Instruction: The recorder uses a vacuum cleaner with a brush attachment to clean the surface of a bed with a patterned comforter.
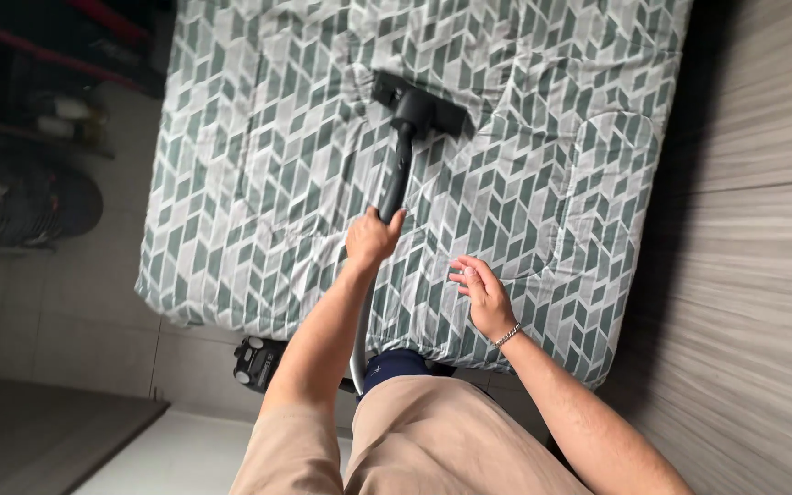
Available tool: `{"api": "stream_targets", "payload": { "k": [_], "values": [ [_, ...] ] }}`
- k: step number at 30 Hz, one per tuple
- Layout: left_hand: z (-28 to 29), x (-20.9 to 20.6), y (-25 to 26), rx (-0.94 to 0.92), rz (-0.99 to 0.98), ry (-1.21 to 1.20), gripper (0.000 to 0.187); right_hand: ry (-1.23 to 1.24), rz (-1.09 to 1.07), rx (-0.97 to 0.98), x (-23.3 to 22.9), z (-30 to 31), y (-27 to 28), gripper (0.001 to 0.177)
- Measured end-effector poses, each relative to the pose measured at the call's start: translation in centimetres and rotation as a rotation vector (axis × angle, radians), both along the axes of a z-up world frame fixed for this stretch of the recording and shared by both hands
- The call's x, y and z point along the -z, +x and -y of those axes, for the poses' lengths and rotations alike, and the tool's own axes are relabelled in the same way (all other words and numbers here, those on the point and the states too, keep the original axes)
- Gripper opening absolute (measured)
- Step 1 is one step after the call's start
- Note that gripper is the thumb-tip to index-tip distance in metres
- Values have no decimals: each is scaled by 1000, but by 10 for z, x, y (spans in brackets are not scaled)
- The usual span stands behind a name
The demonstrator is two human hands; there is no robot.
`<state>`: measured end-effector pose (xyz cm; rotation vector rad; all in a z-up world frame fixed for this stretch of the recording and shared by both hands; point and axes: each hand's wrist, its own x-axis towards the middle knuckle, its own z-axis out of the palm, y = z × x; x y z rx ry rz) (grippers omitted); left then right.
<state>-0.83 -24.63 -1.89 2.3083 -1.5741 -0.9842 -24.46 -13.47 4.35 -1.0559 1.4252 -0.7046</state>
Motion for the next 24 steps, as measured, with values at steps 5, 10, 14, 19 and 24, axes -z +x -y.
{"api": "stream_targets", "payload": {
  "k": [5, 10, 14, 19, 24],
  "values": [
    [89, 11, -27, -21, -62, -36, 71, 59, -62, 74, -8, 2, -13, 45],
    [169, 15, -58, -7, -80, 2, 72, 57, -118, 137, -9, -5, -30, 44],
    [197, 15, -67, -29, -96, -2, 75, 91, -104, 199, -9, -13, -36, 44],
    [167, 18, -47, -12, -92, -20, 74, 66, -71, 182, -6, -25, -32, 43],
    [71, 31, -3, 29, -36, -51, 74, 41, -32, 121, 1, -37, -25, 43]
  ]
}}
